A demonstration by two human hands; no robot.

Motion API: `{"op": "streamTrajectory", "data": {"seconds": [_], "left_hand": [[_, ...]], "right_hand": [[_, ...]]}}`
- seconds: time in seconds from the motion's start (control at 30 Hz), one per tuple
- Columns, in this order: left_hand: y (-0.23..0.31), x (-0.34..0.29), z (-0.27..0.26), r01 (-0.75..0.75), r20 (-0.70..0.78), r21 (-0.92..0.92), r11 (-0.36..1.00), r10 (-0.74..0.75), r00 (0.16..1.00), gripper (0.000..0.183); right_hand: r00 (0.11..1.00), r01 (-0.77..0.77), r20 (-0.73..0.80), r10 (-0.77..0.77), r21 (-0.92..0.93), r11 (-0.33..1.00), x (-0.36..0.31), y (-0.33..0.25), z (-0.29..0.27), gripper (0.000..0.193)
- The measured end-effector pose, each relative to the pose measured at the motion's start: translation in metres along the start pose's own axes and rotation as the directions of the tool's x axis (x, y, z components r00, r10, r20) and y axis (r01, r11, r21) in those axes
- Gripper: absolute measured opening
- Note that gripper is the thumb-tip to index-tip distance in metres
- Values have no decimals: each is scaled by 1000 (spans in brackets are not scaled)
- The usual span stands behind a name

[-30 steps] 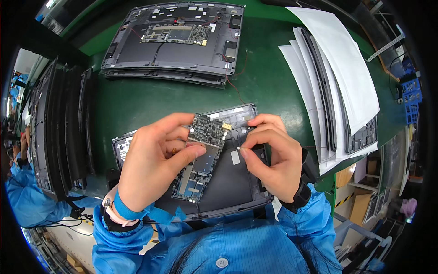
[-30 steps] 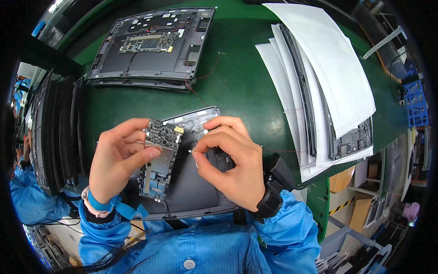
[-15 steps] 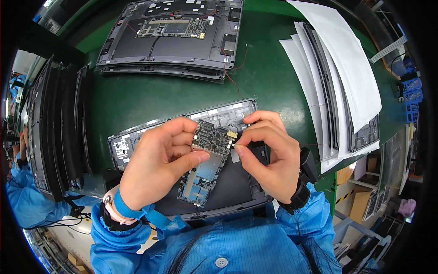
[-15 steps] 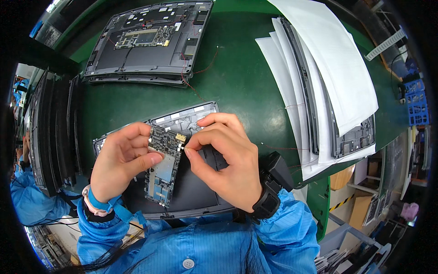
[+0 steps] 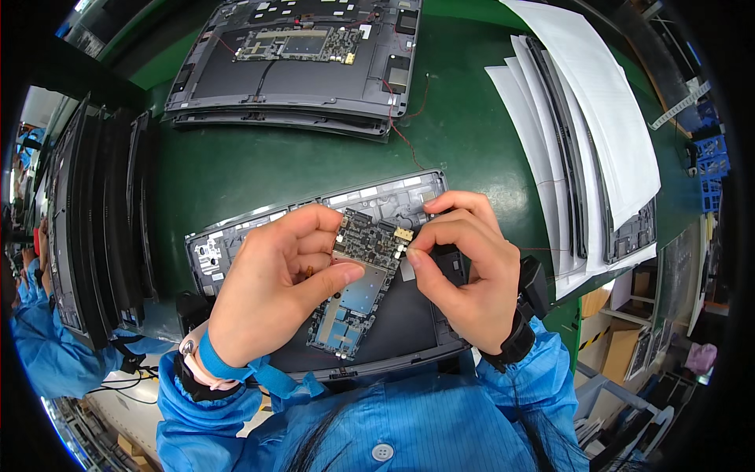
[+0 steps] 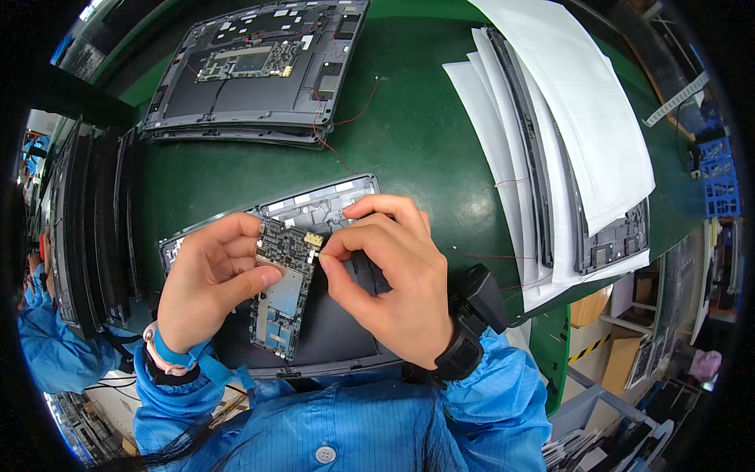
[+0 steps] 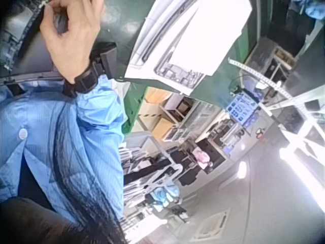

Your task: Installing circuit boards and internal components into electronic device chassis on a production line.

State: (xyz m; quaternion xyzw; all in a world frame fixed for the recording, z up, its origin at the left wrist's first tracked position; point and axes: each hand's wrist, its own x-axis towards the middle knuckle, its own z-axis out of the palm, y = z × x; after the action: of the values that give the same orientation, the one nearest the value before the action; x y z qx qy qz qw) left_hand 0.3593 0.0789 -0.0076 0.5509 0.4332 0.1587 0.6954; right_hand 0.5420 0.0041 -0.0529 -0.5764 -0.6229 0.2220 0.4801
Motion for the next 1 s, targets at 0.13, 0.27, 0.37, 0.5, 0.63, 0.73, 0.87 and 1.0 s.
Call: {"op": "streamTrajectory", "data": {"seconds": [0.13, 0.27, 0.37, 0.5, 0.63, 0.73, 0.87, 1.0], "left_hand": [[-5, -1, 2, -38, -26, -10, 999, 37, 999, 28], [-6, -1, 1, -109, -17, 67, 992, 111, 994, 28], [-4, 0, 1, -105, -27, 97, 990, 108, 994, 28], [-6, -3, 2, -118, -54, 134, 984, 126, 991, 29], [-6, -4, 3, -151, -59, 163, 975, 162, 985, 31], [-7, -3, 2, -161, -54, 165, 973, 172, 984, 31], [-5, -3, 2, -112, -67, 59, 992, 116, 991, 38], [-3, -3, 0, -81, -65, 97, 992, 88, 994, 38]], "right_hand": [[1000, -11, 14, 11, 3, 1000, 1, 0, 0, 16], [999, -31, 23, 31, -7, 1000, 0, -1, 0, 14], [999, -42, 24, 42, -12, 999, 0, 0, 0, 14], [999, -45, 24, 46, -19, 999, 0, 0, 0, 15], [998, -50, 27, 51, -24, 998, 0, 0, 0, 15], [998, -60, 33, 62, -43, 997, 0, 0, 0, 14], [997, -72, 32, 73, -35, 997, 0, -1, 0, 13], [993, -112, 21, 113, -42, 993, -1, -1, 0, 12]]}}
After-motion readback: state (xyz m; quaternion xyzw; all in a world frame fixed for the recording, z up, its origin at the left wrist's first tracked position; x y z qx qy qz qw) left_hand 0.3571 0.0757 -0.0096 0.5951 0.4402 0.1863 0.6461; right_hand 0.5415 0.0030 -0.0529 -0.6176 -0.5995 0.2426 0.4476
